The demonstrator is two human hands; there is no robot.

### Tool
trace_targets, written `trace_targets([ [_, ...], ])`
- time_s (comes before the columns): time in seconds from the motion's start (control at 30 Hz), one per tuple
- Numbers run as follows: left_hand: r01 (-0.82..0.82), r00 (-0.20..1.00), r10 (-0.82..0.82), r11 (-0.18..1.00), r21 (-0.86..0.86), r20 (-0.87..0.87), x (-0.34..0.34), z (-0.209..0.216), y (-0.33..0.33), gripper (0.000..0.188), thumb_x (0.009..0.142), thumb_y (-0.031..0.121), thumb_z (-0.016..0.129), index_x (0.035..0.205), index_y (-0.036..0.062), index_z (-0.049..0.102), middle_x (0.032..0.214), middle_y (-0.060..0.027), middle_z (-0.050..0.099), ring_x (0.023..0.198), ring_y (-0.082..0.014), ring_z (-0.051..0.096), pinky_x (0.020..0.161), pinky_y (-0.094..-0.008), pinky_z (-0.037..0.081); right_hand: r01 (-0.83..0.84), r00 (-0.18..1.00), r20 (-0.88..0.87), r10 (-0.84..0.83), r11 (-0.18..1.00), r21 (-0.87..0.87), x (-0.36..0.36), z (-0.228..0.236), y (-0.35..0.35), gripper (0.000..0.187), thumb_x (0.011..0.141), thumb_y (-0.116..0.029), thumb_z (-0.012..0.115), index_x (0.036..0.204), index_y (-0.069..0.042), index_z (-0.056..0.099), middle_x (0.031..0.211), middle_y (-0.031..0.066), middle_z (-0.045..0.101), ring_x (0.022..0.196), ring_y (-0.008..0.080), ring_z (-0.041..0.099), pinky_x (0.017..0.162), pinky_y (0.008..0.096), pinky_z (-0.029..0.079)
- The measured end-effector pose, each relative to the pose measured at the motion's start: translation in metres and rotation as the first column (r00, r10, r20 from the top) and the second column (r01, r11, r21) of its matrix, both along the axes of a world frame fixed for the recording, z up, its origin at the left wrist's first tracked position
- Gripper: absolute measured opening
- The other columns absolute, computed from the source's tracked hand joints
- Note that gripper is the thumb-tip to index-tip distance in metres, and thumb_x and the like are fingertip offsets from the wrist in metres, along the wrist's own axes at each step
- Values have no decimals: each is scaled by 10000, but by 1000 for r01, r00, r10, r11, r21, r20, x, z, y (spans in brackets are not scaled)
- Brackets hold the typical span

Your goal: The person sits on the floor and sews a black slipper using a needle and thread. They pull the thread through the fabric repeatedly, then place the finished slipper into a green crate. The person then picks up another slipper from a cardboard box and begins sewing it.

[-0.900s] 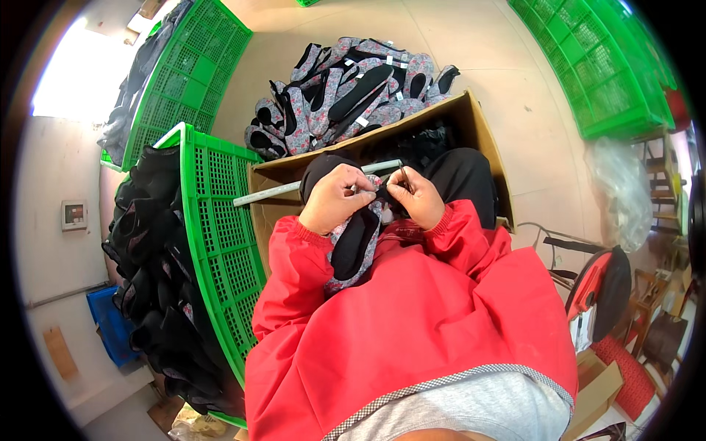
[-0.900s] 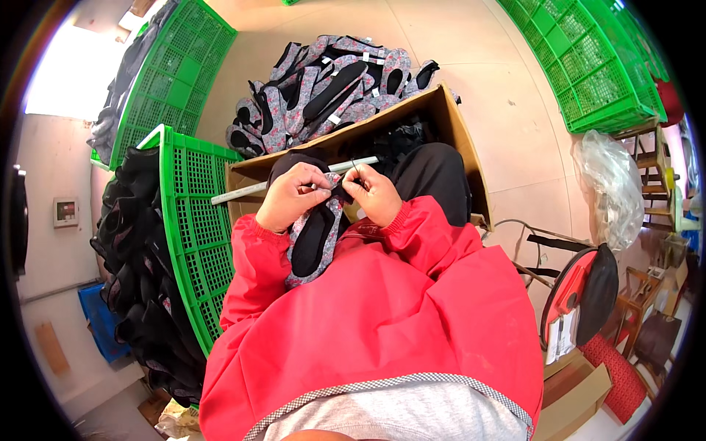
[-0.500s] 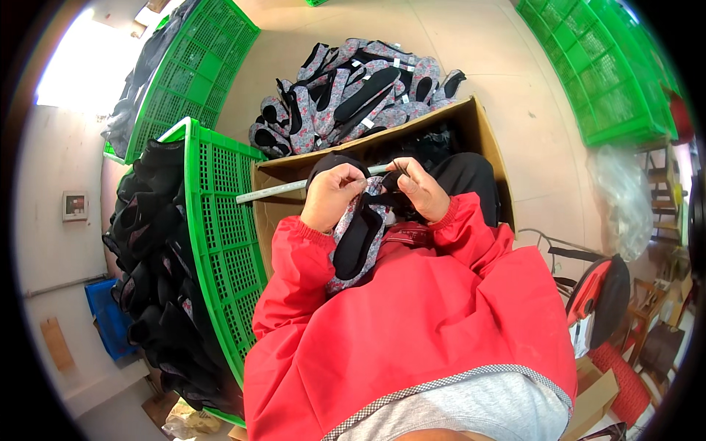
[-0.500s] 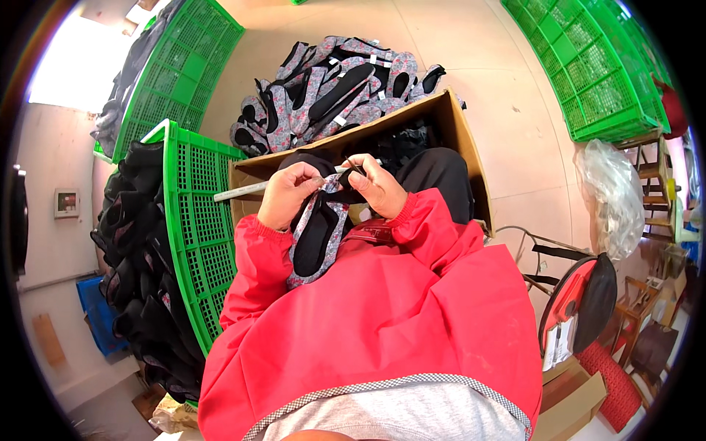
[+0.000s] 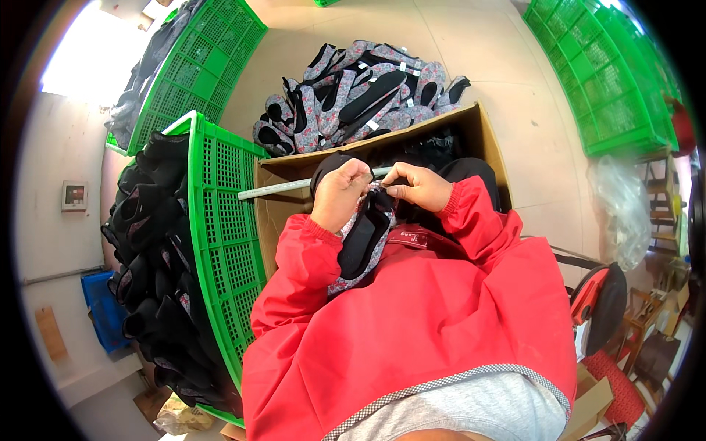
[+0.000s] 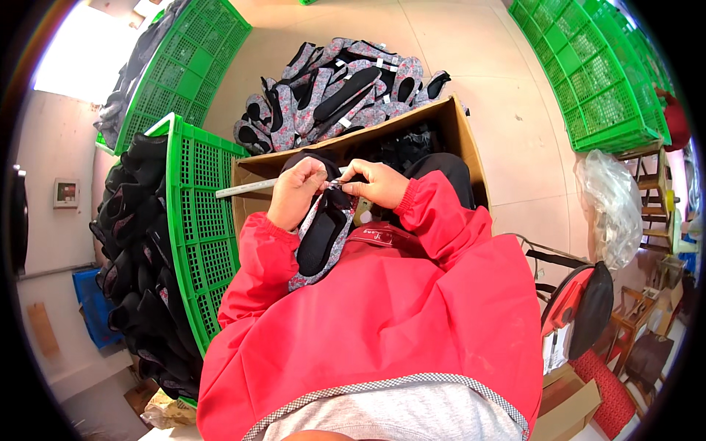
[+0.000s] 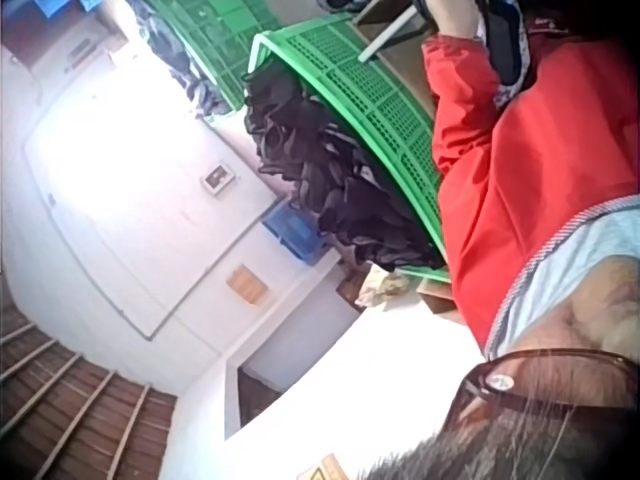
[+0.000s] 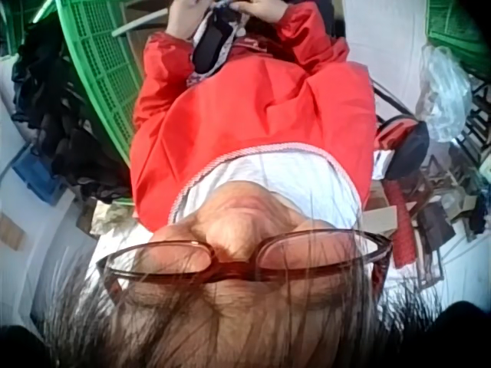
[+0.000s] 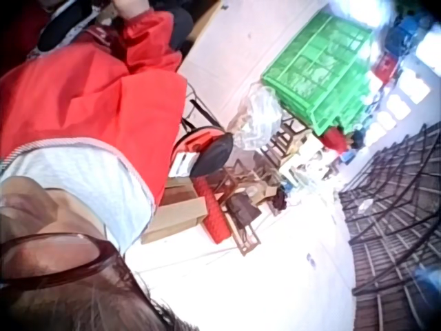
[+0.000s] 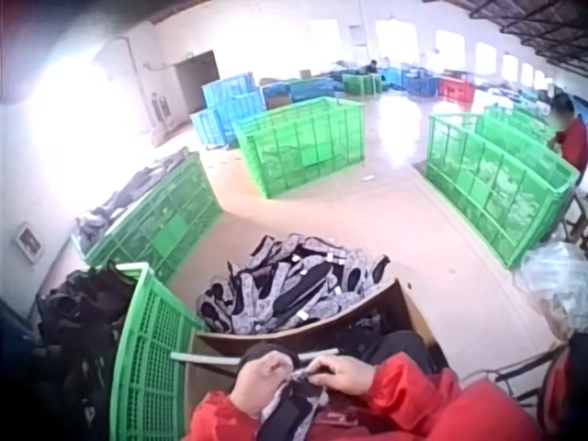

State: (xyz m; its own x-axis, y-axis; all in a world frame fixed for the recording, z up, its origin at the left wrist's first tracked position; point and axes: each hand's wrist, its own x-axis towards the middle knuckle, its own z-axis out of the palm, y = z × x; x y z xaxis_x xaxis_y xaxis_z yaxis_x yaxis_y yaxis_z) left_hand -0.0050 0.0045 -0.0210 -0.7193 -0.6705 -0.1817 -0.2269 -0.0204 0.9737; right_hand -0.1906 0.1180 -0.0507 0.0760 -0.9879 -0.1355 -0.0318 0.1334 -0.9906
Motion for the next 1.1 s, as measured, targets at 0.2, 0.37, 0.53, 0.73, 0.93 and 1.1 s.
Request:
trace_targets([
  [0.2, 4, 998, -1, 999, -48, 61, -3, 4, 3, 46, 926, 87, 608, 903, 47, 609, 677, 26, 540, 589, -49, 473, 516, -233, 377, -95, 994, -59, 93, 995, -31, -5, -4, -3, 198, 947, -188, 638, 1072, -41, 595, 939, 19, 614, 866, 107, 551, 805, 270, 459],
  [0.37, 11, 999, -8, 999, -48, 47, -3, -1, 2, 38, 914, 82, 610, 903, 46, 616, 691, 23, 553, 586, -45, 473, 513, -229, 371, -101, 986, -132, 100, 995, 5, -5, 3, -3, 183, 942, -170, 633, 1052, -29, 591, 940, 36, 621, 870, 108, 560, 811, 280, 463],
  [0.53, 4, 999, 0, 997, -75, 51, -3, -8, 1, 48, 898, 81, 619, 911, 34, 619, 717, 0, 584, 615, -69, 513, 552, -239, 405, -104, 987, -120, 108, 994, 38, -3, 7, -4, 159, 943, -152, 626, 1038, -30, 587, 920, 31, 615, 855, 108, 558, 800, 284, 464],
  [0.73, 51, 993, -30, 982, -181, 115, -5, -10, 0, 30, 931, 44, 594, 918, 18, 602, 761, 4, 590, 698, -75, 599, 614, -232, 470, -53, 991, -130, 37, 991, -123, -1, -18, -1, 144, 909, -157, 661, 1007, -60, 618, 900, 62, 659, 837, 142, 615, 752, 303, 483],
  [0.93, 33, 990, 34, 891, -454, 137, -17, 13, -8, 61, 899, 46, 599, 924, -9, 602, 749, -88, 627, 684, -163, 668, 620, -279, 498, 129, 936, 332, -114, 991, -23, 14, -31, 12, 238, 937, -154, 660, 1138, -48, 587, 1010, 2, 618, 905, 87, 583, 773, 237, 478],
  [1.1, 41, 999, -18, 628, -777, 38, -25, 12, -15, 143, 860, 80, 597, 959, 9, 672, 852, -108, 678, 786, -246, 675, 702, -336, 510, 132, 861, 482, -162, 987, 95, 27, -21, 27, 471, 851, -20, 725, 1272, -44, 517, 1099, 6, 584, 995, 90, 566, 871, 258, 488],
])
